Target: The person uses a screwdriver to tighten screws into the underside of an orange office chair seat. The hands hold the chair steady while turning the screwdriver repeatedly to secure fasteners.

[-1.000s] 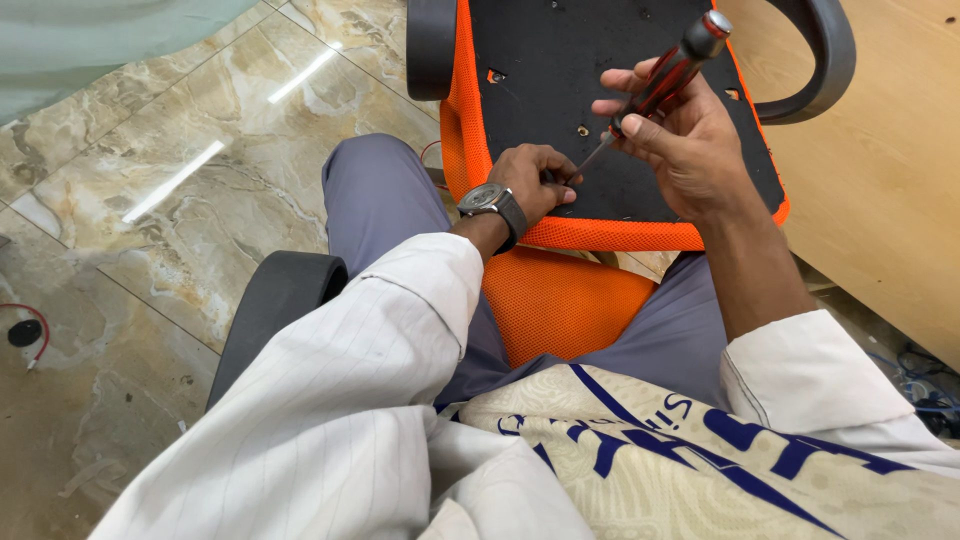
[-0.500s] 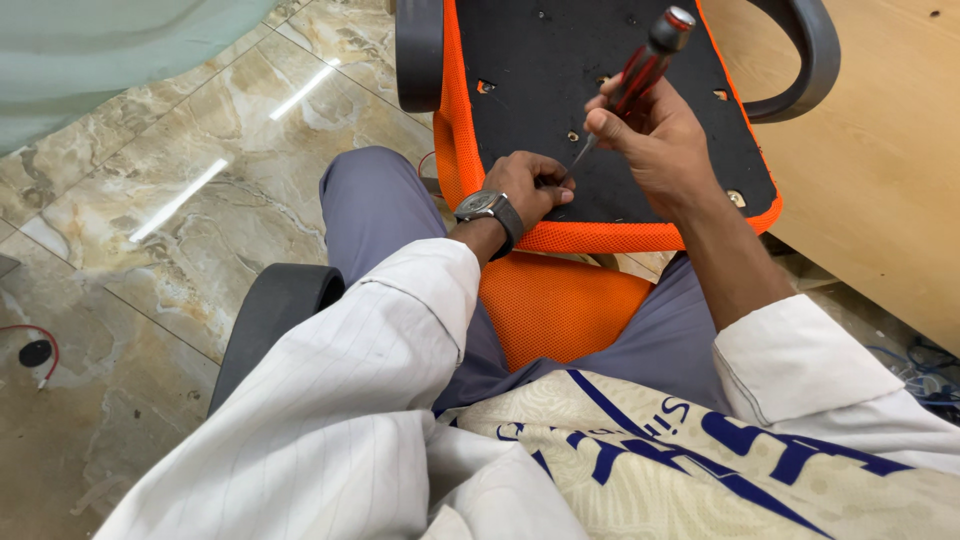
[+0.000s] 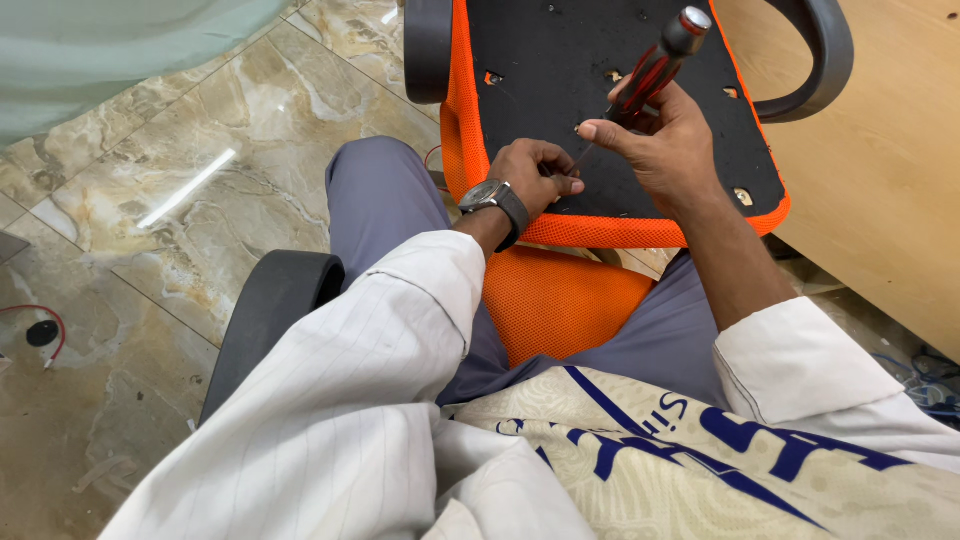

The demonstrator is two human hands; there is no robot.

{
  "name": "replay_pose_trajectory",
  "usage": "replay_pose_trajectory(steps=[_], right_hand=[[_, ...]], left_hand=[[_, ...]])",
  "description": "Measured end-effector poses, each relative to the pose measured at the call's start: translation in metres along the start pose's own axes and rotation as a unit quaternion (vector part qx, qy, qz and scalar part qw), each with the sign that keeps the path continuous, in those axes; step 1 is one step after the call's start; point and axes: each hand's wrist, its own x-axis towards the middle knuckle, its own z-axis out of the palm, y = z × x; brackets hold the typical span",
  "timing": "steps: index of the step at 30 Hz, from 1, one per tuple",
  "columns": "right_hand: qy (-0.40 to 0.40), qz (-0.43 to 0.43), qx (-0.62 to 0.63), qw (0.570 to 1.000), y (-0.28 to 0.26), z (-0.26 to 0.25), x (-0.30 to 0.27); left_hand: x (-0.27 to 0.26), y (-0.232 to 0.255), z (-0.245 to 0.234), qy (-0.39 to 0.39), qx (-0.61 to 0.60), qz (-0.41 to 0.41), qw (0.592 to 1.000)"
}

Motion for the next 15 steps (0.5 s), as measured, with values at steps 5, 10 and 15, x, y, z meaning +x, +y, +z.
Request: replay_pose_trajectory(steps=[5, 10, 15], right_hand=[[-0.026, 0.021, 0.06, 0.998, -0.013, -0.004, 0.003], [-0.05, 0.1, 0.105, 0.988, -0.028, -0.01, -0.008], [-0.064, 0.131, 0.101, 0.984, -0.042, -0.005, -0.015]], left_hand=[[0.002, -0.007, 0.004, 0.041, 0.012, 0.052, 0.998], [0.007, -0.012, 0.005, 0.043, 0.022, 0.04, 0.998], [0.008, -0.004, -0.001, 0.026, 0.052, 0.011, 0.998]])
